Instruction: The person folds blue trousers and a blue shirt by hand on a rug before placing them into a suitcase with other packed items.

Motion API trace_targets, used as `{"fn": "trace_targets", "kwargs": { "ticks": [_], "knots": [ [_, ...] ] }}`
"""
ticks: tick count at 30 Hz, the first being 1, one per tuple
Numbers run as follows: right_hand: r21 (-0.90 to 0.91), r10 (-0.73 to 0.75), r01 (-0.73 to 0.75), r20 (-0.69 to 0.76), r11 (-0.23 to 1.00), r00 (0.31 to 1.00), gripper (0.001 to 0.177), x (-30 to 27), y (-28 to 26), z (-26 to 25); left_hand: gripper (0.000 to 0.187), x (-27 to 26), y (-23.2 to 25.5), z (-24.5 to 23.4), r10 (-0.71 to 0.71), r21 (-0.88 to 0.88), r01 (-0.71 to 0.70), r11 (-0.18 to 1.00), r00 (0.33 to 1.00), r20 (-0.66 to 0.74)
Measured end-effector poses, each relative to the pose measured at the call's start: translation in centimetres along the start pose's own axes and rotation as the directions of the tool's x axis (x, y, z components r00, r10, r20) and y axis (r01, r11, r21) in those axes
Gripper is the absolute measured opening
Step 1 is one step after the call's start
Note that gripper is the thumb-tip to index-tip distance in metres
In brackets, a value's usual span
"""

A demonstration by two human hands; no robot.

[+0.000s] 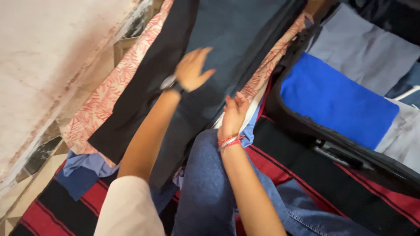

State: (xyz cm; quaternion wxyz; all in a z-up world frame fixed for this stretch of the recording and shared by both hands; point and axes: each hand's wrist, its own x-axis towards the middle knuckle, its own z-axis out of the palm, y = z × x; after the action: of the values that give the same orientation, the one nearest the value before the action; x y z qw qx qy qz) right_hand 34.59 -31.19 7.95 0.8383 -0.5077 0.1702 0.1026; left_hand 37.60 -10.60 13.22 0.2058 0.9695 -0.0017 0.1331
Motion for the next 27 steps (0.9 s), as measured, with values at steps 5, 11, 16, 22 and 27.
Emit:
{"fn": "trace_targets", "kwargs": {
  "ticks": [5,11,16,22,27],
  "knots": [
    [-0.11,0.082,-0.082,-0.008,0.99,0.997,0.041,-0.5,-1.1,0.8,0.075,-13.7,-7.7,-0.2,-0.592,0.07,0.6,0.797,0.799,-0.106],
    [-0.182,0.214,-0.2,0.062,0.963,0.975,0.04,-0.1,-1.3,0.5,0.062,-20.4,-6.1,0.8,-0.532,-0.05,0.53,0.847,0.839,-0.116],
    [-0.316,0.137,-0.04,0.29,0.948,0.947,0.037,5.9,-0.2,-1.4,0.058,-22.2,-4.4,-0.8,-0.636,-0.246,0.602,0.76,0.767,-0.086],
    [-0.683,-0.321,0.53,0.421,0.503,0.848,0.059,15.5,0.3,-2.3,0.061,-24.7,-3.0,-4.3,-0.728,-0.213,0.747,0.63,0.663,0.172],
    [-0.544,-0.137,0.386,0.441,0.745,0.887,0.041,20.5,-0.1,-0.2,0.052,-26.3,-2.9,-4.5,-0.368,-0.434,0.341,0.834,0.929,0.023]
  ]
}}
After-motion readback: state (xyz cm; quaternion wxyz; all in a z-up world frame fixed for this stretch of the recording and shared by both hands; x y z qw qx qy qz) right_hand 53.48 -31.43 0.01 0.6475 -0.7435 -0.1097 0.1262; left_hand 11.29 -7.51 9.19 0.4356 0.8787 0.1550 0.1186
